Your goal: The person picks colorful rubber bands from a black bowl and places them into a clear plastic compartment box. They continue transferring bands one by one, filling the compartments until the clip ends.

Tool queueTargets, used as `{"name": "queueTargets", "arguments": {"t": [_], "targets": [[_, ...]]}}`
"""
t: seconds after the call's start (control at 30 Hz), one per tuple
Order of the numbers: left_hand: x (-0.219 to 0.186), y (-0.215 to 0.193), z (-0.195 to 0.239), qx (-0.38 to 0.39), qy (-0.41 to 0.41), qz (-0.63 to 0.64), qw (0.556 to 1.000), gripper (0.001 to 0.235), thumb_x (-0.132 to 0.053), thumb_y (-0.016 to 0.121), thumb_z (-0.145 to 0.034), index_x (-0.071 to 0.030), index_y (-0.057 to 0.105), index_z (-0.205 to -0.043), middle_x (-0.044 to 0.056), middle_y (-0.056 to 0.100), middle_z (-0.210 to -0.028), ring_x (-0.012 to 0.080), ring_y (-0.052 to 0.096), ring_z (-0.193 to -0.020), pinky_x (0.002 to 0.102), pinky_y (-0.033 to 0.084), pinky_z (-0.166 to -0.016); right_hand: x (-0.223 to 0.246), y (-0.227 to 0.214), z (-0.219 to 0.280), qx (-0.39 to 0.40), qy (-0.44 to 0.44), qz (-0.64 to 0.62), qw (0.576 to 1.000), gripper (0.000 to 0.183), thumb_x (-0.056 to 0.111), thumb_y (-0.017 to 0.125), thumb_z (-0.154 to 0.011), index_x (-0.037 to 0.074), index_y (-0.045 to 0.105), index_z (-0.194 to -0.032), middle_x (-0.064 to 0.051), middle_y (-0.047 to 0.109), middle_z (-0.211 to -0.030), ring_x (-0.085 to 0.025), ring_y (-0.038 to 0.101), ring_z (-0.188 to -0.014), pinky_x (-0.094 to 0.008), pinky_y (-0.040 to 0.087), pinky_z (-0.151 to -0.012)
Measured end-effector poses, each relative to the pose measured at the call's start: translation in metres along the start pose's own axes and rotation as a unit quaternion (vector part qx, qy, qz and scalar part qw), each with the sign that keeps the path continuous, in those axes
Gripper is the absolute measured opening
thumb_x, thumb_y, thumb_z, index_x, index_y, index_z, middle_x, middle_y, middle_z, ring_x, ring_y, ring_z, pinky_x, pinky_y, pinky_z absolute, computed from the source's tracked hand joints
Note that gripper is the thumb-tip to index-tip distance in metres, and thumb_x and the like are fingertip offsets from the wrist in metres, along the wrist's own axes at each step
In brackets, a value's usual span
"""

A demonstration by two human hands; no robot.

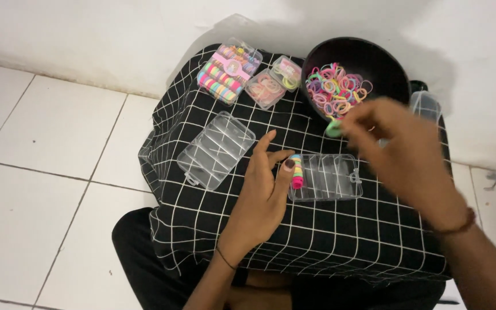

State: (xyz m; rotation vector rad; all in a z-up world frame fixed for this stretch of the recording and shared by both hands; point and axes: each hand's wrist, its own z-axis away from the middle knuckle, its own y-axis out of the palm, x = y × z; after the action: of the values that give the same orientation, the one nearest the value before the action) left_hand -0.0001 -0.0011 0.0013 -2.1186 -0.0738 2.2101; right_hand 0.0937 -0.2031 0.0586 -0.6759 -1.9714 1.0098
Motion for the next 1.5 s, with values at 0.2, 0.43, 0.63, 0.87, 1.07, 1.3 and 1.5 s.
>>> {"name": "queueTargets", "arguments": {"t": [0.2, 0.43, 0.63, 0.87, 1.07, 1.3, 1.5], "targets": [[0.002, 0.001, -0.001, -0.003, 0.022, -0.006, 1.000, 0.093, -0.068, 0.026, -0.093, -0.006, 0.015, -0.160, 0.020, 0.054, -0.147, 0.0251, 0.053, -0.138, 0.044, 0.044, -0.109, 0.020, 0.016, 0.027, 0.111, -0.078, -0.049, 0.989, 0.006, 0.011, 0.077, -0.089, 0.013, 0.076, -0.095, 0.002, 0.077, -0.088, -0.008, 0.069, -0.070, -0.023, 0.055, -0.065], [0.001, 0.000, -0.002, -0.005, 0.011, 0.000, 1.000, 0.091, -0.068, 0.028, -0.092, -0.008, 0.017, -0.160, 0.017, 0.057, -0.145, 0.0247, 0.053, -0.138, 0.043, 0.043, -0.109, 0.019, 0.037, 0.040, 0.127, -0.171, -0.062, 0.975, 0.010, 0.003, 0.074, -0.090, 0.005, 0.068, -0.098, -0.005, 0.071, -0.093, -0.018, 0.067, -0.076, -0.029, 0.053, -0.068], [0.002, 0.000, -0.001, -0.009, 0.028, 0.014, 0.999, 0.087, -0.063, 0.032, -0.095, -0.005, 0.018, -0.159, 0.018, 0.055, -0.146, 0.0240, 0.052, -0.140, 0.042, 0.043, -0.111, 0.020, 0.045, 0.044, 0.118, -0.212, 0.026, 0.970, 0.009, 0.007, 0.073, -0.092, 0.004, 0.070, -0.099, -0.008, 0.071, -0.100, -0.026, 0.069, -0.088, -0.037, 0.056, -0.078], [0.004, 0.000, -0.002, -0.014, 0.037, 0.019, 0.999, 0.084, -0.059, 0.034, -0.097, -0.004, 0.018, -0.158, 0.020, 0.055, -0.145, 0.0237, 0.053, -0.139, 0.041, 0.047, -0.108, 0.029, 0.046, 0.044, 0.112, -0.215, 0.086, 0.966, 0.009, 0.009, 0.072, -0.096, 0.003, 0.066, -0.095, -0.005, 0.061, -0.097, -0.025, 0.056, -0.084, -0.037, 0.050, -0.062], [0.005, 0.000, -0.002, -0.016, 0.045, -0.007, 0.999, 0.085, -0.061, 0.030, -0.097, -0.004, 0.018, -0.158, 0.019, 0.058, -0.142, 0.0245, 0.052, -0.138, 0.042, 0.044, -0.108, 0.030, 0.051, 0.047, 0.117, -0.193, 0.109, 0.968, 0.009, 0.009, 0.072, -0.095, 0.003, 0.064, -0.095, -0.005, 0.062, -0.099, -0.026, 0.057, -0.086, -0.037, 0.050, -0.058], [0.000, -0.001, 0.000, -0.006, 0.011, 0.006, 1.000, 0.086, -0.063, 0.031, -0.094, -0.008, 0.016, -0.160, 0.017, 0.056, -0.146, 0.0245, 0.050, -0.140, 0.042, 0.047, -0.107, 0.030, 0.054, 0.050, 0.106, -0.179, 0.125, 0.970, 0.012, 0.012, 0.070, -0.097, 0.004, 0.062, -0.092, -0.005, 0.061, -0.098, -0.027, 0.057, -0.089, -0.038, 0.050, -0.053], [0.000, -0.001, 0.000, -0.010, 0.015, 0.001, 1.000, 0.085, -0.063, 0.030, -0.094, -0.010, 0.017, -0.159, 0.016, 0.056, -0.145, 0.0236, 0.050, -0.140, 0.041, 0.045, -0.108, 0.029, 0.045, 0.048, 0.103, -0.187, 0.075, 0.974, 0.015, 0.009, 0.077, -0.090, 0.004, 0.066, -0.100, -0.007, 0.064, -0.103, -0.026, 0.058, -0.086, -0.036, 0.052, -0.067]]}}
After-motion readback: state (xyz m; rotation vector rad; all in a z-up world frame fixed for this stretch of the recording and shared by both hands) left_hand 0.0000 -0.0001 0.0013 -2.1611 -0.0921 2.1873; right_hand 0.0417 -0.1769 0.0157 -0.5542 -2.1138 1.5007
